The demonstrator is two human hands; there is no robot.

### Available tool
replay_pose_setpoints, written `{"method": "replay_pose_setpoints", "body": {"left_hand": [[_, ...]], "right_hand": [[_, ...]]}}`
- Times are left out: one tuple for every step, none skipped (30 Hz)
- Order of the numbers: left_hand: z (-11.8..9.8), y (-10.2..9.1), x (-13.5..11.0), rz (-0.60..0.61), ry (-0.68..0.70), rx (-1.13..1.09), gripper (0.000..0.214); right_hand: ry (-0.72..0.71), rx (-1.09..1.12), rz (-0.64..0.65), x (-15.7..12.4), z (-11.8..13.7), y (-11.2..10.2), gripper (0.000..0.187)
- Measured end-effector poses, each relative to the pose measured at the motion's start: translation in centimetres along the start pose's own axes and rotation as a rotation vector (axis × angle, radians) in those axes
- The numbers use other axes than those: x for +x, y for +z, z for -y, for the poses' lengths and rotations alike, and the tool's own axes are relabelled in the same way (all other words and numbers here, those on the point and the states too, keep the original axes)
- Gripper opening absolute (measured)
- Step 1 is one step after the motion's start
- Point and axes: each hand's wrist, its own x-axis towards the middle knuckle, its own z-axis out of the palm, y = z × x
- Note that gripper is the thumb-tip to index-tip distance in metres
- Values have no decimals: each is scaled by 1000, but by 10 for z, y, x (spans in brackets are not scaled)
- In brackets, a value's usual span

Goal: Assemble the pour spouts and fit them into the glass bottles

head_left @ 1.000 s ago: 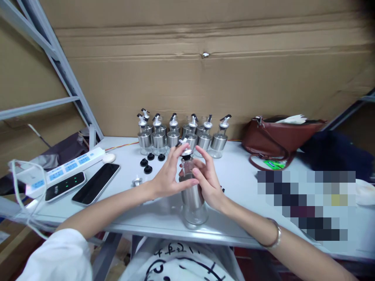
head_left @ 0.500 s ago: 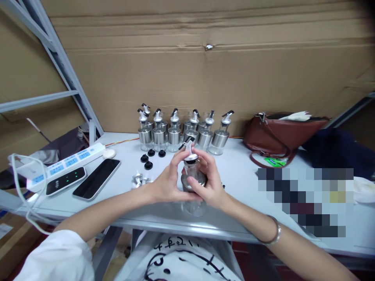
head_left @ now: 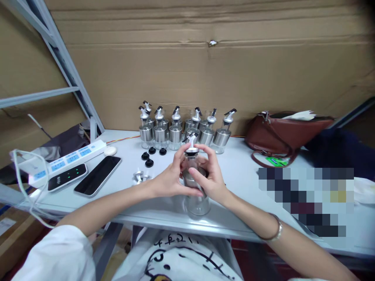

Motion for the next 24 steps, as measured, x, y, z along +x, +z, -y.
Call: {"method": "replay_pose_setpoints", "body": {"left_hand": [[1, 0, 0, 5, 12, 4, 109], [2, 0, -1, 11, 27, 18, 109], [3, 0, -1, 15, 44, 43, 108], [5, -1, -2, 18, 66, 75, 108], [7, -1, -2, 19, 93, 110, 107], [10, -2, -2, 18, 119, 140, 106], [12, -2, -2, 17, 142, 162, 105], [14, -2, -2, 13, 159, 176, 105], [15, -2, -2, 8, 172, 183, 104], [17, -1, -3, 1, 183, 181, 104], [19, 0, -3, -8, 199, 172, 103], [20, 1, -3, -18, 221, 160, 103], [21, 2, -4, -27, 243, 146, 103], [22, 4, -5, -34, 258, 132, 103], [23, 6, -6, -40, 259, 119, 104], [23, 7, -7, -47, 244, 108, 106], [23, 9, -8, -56, 213, 98, 108], [23, 10, -8, -65, 174, 86, 111], [22, 10, -9, -76, 134, 71, 114], [22, 11, -9, -85, 101, 55, 115], [21, 10, -8, -93, 73, 40, 116], [20, 9, -8, -97, 48, 25, 116], [19, 8, -7, -96, 26, 10, 116], [19, 7, -7, -90, 9, -2, 116]], "right_hand": [[0, 3, 1, 0, 0, 0, 42], [-3, 7, 2, -1, 0, 0, 42], [-9, 11, 1, -1, -1, 1, 41], [-18, 15, 1, -1, -1, 1, 41], [-27, 17, 0, -1, -2, 1, 40], [-36, 17, -2, -1, -3, 1, 39], [-42, 13, -5, -1, -4, 1, 38], [-46, 6, -10, -1, -4, 1, 37], [-50, -2, -13, 0, -4, 1, 36], [-55, -10, -16, 0, -4, 1, 35], [-64, -17, -15, 0, -4, 1, 34], [-76, -26, -11, 0, -3, 1, 34], [-89, -36, -5, 0, -3, 1, 35], [-101, -46, 0, 0, -2, 0, 35], [-108, -53, 4, 0, -2, 0, 36], [-108, -56, 5, -1, -2, 0, 36], [-102, -54, 2, -1, -2, 0, 36], [-91, -47, -2, -1, -2, 0, 36], [-83, -37, -8, -1, -2, 0, 36], [-78, -28, -13, -2, -2, 0, 36], [-74, -22, -16, -2, -3, 0, 35], [-72, -21, -18, -3, -3, 0, 35], [-70, -28, -20, -4, -3, 0, 36], [-67, -46, -22, -5, -3, 0, 37]]}}
